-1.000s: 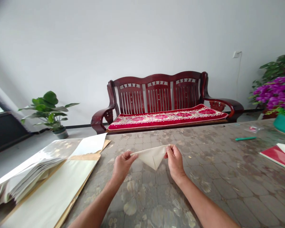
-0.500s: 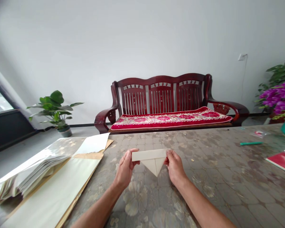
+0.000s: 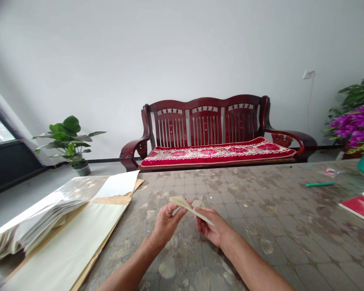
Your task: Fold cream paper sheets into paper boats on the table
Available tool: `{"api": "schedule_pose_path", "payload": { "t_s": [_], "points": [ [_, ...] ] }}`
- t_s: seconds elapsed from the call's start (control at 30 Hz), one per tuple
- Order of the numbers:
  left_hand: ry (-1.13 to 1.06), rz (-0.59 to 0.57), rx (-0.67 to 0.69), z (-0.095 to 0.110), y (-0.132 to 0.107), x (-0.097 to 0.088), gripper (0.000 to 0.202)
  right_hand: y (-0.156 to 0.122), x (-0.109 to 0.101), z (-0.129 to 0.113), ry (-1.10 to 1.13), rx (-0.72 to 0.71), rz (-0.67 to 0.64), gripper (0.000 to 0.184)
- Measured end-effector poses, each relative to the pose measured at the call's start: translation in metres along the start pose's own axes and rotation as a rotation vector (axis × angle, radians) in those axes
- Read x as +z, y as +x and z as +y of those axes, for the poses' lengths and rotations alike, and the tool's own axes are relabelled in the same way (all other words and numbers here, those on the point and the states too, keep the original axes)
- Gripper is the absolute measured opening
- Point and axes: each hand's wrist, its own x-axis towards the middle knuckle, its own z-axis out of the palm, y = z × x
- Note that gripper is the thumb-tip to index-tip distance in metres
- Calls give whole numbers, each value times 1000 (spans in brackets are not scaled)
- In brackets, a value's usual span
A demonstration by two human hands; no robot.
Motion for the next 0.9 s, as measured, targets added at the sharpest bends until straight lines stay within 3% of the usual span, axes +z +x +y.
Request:
{"api": "schedule_pose_path", "payload": {
  "t_s": [0.13,0.2,0.37,0.47,0.57,0.67,0.9],
  "points": [
    [138,155,-64,-2,-1,-1,32,1,1,6,-71,-7,-7,11],
    [232,213,-95,-6,-1,-3,32,1,2,5,-181,-108,46,13],
    [502,257,-34,-12,1,-11,31,-9,6,-9,-537,-817,295,30],
    [642,209,53,-10,-1,-12,29,-20,12,-18,-736,-1135,295,19],
    [743,142,124,-7,-3,-10,28,-28,19,-23,-885,-1343,241,8],
    [801,113,172,-6,-5,-7,26,-33,24,-25,-961,-1423,262,8],
    [840,68,225,-4,-7,-6,22,-33,27,-27,-1005,-1425,305,8]
  ]
}}
